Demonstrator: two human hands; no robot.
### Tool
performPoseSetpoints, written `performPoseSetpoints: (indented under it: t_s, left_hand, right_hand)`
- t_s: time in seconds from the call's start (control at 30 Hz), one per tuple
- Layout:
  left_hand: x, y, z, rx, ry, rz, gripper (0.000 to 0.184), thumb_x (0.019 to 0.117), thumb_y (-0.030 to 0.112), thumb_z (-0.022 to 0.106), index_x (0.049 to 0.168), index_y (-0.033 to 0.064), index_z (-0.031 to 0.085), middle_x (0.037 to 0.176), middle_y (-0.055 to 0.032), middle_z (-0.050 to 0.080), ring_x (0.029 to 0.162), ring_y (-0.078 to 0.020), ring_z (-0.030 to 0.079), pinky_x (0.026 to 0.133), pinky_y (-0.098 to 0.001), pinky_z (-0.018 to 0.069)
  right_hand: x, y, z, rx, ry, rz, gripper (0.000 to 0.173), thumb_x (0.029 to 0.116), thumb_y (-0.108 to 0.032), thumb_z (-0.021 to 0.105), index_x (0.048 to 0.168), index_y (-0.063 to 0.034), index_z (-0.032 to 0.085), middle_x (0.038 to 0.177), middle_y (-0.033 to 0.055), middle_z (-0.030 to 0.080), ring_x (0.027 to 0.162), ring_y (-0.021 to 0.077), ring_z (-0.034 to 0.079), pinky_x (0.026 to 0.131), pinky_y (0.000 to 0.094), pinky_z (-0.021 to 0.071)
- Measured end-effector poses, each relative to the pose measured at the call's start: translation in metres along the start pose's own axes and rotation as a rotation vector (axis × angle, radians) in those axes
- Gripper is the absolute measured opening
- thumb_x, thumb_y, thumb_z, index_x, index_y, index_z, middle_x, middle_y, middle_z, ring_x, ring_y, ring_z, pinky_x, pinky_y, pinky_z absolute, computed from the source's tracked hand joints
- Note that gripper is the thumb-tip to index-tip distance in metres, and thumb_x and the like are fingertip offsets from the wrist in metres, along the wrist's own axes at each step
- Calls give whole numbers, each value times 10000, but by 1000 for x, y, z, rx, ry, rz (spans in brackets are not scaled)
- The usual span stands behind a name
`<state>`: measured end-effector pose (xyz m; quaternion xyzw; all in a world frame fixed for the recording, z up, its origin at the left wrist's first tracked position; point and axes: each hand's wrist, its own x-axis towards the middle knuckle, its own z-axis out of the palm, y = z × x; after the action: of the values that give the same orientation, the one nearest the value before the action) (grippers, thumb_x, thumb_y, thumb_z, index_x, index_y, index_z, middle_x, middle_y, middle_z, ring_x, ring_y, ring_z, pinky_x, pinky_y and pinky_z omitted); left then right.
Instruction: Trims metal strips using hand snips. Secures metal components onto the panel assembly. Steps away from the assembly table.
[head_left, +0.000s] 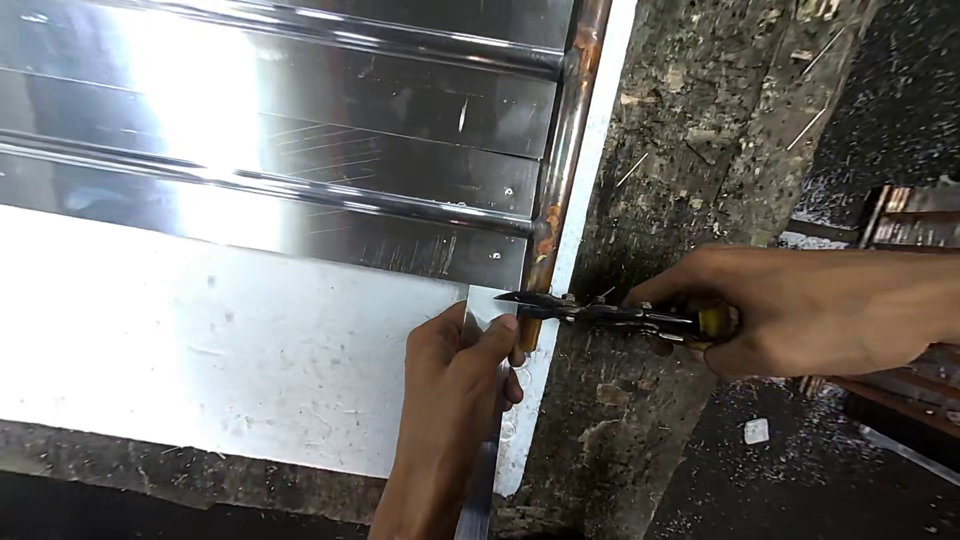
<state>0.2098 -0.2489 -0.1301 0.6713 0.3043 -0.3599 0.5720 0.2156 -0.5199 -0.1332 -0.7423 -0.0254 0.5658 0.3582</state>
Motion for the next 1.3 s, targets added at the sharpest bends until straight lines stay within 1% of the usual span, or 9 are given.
performPoseSetpoints:
  t_s: [0.17,0.3,0.5,0.63,0.73,0.83,1.0,1.13,1.3]
  left_hand:
    - [1,0,-1,4,-8,-15,148,1019,82,609,904,2,657,701,-144,645,479,-190,598,454,-281,551]
    - [0,0,-2,-7,-15,-2,151,1022,97,609,911,12,666,694,-138,640,481,-192,598,452,-282,551]
    - [0,1,-3,-29,-23,-34,140,1029,115,608,957,13,671,724,-143,658,477,-191,599,443,-284,547]
    - [1,1,-5,-65,-44,-60,138,1029,117,610,972,20,690,732,-143,662,487,-192,601,448,-278,544]
    - [2,1,-6,-93,-55,-78,126,1025,113,614,997,18,692,749,-154,665,491,-196,603,447,-272,540]
    - [2,2,-8,-84,-66,-78,124,1027,115,614,1001,18,688,751,-156,674,489,-195,608,446,-271,540]
    - [3,4,-11,-158,-94,-135,155,1028,123,608,970,7,693,733,-158,656,497,-187,602,456,-274,544]
    - [3,6,-13,-171,-111,-160,182,1028,129,610,934,-2,694,733,-161,658,511,-191,613,469,-273,552]
    - [4,11,-16,-254,-153,-226,204,1041,162,592,964,2,694,729,-147,639,513,-167,601,461,-258,538]
  right_hand:
    - [3,4,-4,57,-55,3,299,707,-147,762,955,-312,735,716,-77,677,540,60,599,437,280,490]
    - [-1,3,5,-4,65,25,297,647,-134,788,878,-316,749,640,-92,653,484,51,574,396,291,479]
    - [5,-8,-10,-59,-55,27,295,735,-167,784,977,-329,732,691,-100,643,527,45,563,442,284,477]
    - [7,-9,-12,-102,-19,-3,239,684,-178,788,859,-328,725,657,-109,644,517,34,572,425,284,474]
    - [8,-5,-13,-37,-37,-13,251,664,-173,787,863,-316,733,676,-93,664,527,45,591,421,283,485]
    - [13,-11,-15,-8,-101,-16,241,714,-127,762,890,-286,721,671,-73,644,511,58,565,410,276,456]
    - [12,-13,-16,-41,-78,-49,231,680,-155,762,855,-295,707,642,-78,633,486,53,557,383,285,444]
    - [16,-22,-15,53,-155,0,201,753,-155,763,910,-269,714,673,-35,657,493,93,588,382,300,475]
    - [12,-38,-13,-11,-68,103,243,665,-132,774,835,-298,724,647,-59,648,489,79,569,395,306,454]
